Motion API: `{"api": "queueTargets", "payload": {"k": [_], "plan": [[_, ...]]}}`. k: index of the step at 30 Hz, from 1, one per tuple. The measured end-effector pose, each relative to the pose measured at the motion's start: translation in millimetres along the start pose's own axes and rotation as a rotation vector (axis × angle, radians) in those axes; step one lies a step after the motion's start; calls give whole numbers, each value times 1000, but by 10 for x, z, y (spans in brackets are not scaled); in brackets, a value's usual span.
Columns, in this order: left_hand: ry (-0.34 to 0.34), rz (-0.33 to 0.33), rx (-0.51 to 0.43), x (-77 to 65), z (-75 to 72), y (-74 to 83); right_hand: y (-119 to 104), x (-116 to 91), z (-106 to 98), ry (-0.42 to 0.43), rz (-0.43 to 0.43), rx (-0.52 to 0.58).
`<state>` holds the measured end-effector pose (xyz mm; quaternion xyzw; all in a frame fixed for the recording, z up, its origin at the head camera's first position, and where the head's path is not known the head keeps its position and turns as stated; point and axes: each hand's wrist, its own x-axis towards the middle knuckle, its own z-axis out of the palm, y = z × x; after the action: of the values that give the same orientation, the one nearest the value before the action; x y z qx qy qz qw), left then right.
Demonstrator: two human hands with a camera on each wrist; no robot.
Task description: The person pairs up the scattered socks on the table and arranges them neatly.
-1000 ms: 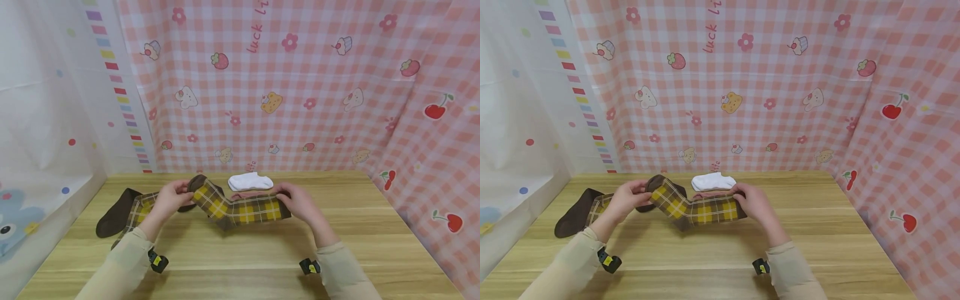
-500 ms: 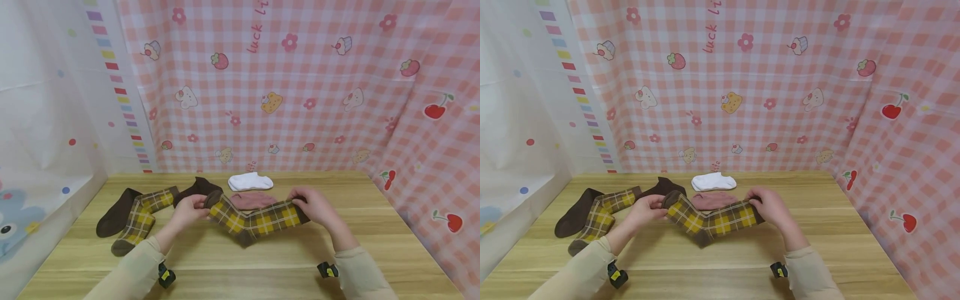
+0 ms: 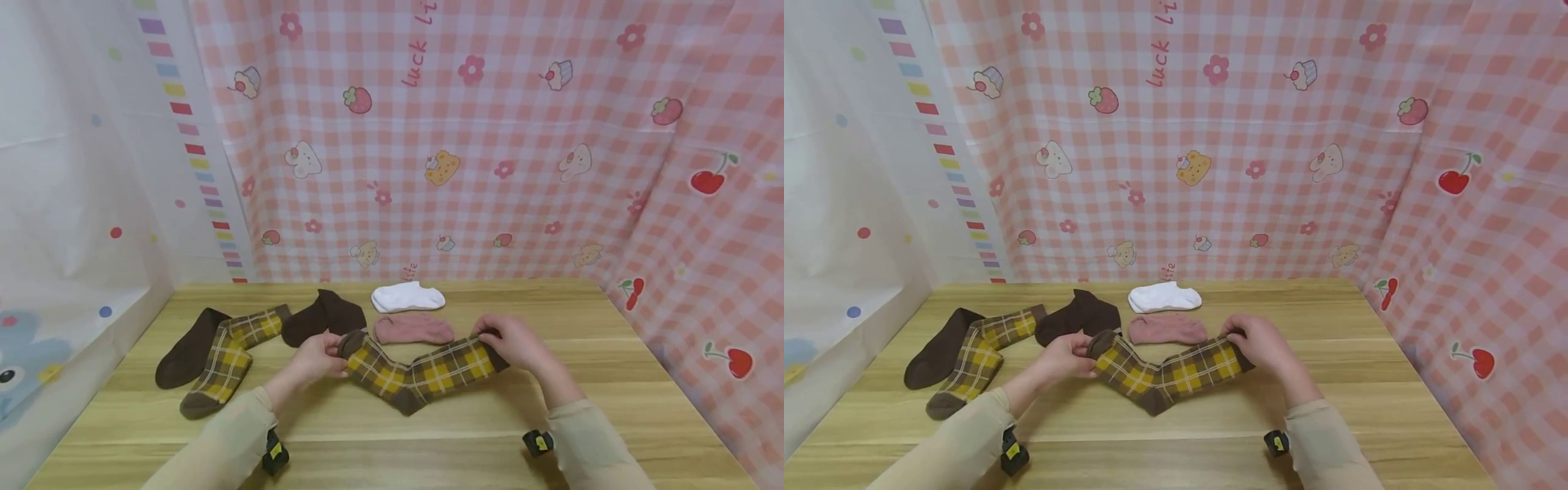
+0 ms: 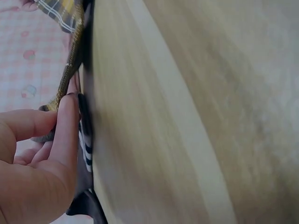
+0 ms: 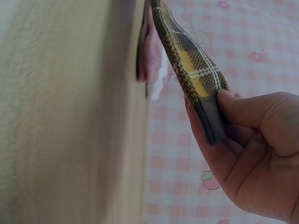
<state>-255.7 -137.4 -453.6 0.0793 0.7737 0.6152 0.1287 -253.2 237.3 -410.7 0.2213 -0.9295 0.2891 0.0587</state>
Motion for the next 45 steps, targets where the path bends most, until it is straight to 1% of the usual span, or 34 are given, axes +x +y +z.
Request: {"api": "queueTargets", "payload": {"k": [5, 8, 11, 13, 18, 21, 24, 28, 30, 33, 38, 41, 45], "plan": [[26, -14, -12, 53, -20, -15, 66, 20, 55, -25, 42, 0], [50, -16, -23, 81, -38, -22, 84, 37, 85, -39, 80, 5], [74, -17, -15, 105, -53, -32, 92, 61, 113, -57, 116, 10], [84, -13, -3, 122, -63, -38, 93, 80, 132, -61, 139, 13], [102, 10, 17, 157, -78, -57, 109, 128, 175, -46, 153, -10], [111, 3, 17, 166, -80, -61, 117, 148, 184, -45, 147, -16], [128, -18, 9, 160, -71, -41, 113, 154, 160, -45, 134, 4], [138, -20, 2, 119, -60, 25, 100, 143, 82, -41, 78, 19], [127, -8, 5, 85, -57, 60, 100, 136, 41, -42, 50, 10], [89, 16, 7, 31, -41, 93, 109, 130, -5, -47, 32, 0], [38, 47, 6, -41, 21, 96, 136, 114, -33, -59, 6, -3], [36, 43, 6, -63, 49, 68, 166, 109, -20, -76, -10, -7], [52, 10, -23, -61, 74, 26, 215, 117, 21, -96, -4, -12]]}}
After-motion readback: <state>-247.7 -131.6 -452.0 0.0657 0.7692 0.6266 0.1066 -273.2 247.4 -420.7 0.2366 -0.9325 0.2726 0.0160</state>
